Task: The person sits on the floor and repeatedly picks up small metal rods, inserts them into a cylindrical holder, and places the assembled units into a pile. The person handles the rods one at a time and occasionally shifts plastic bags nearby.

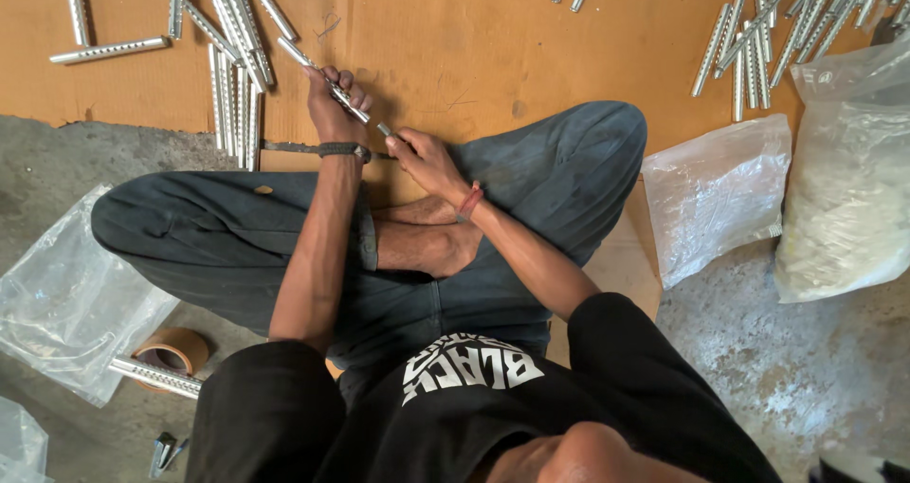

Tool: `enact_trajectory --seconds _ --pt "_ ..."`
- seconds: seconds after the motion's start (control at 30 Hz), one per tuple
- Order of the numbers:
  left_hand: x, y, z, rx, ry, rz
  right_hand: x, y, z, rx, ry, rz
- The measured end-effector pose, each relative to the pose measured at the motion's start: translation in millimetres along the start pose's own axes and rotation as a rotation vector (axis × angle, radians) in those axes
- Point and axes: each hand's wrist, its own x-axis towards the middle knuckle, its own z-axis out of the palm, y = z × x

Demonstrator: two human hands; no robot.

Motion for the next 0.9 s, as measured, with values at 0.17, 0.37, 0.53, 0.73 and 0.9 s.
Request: enact_trajectory --seconds 0.17,0.37,0.53,0.73,0.9 --pt "-12 -16 12 0.135 -0.039 0.136 -1 -5 2 -0.212 0.120 -0.177" --pt "-14 -17 9 -0.051 -0.080 0.045 -7 -9 6 -0.390 0.307 -0.196" --pt "-21 -24 14 0.003 -0.169 0.004 1 6 5 -0.486 0.311 -0.290" --pt "6 -17 -15 -0.097 -0.286 -0.198 4 31 -12 1.201 -0.565 0.552" --pt "23 -19 20 0.537 0.082 -0.216 4 48 -3 0.966 -0.244 0.633"
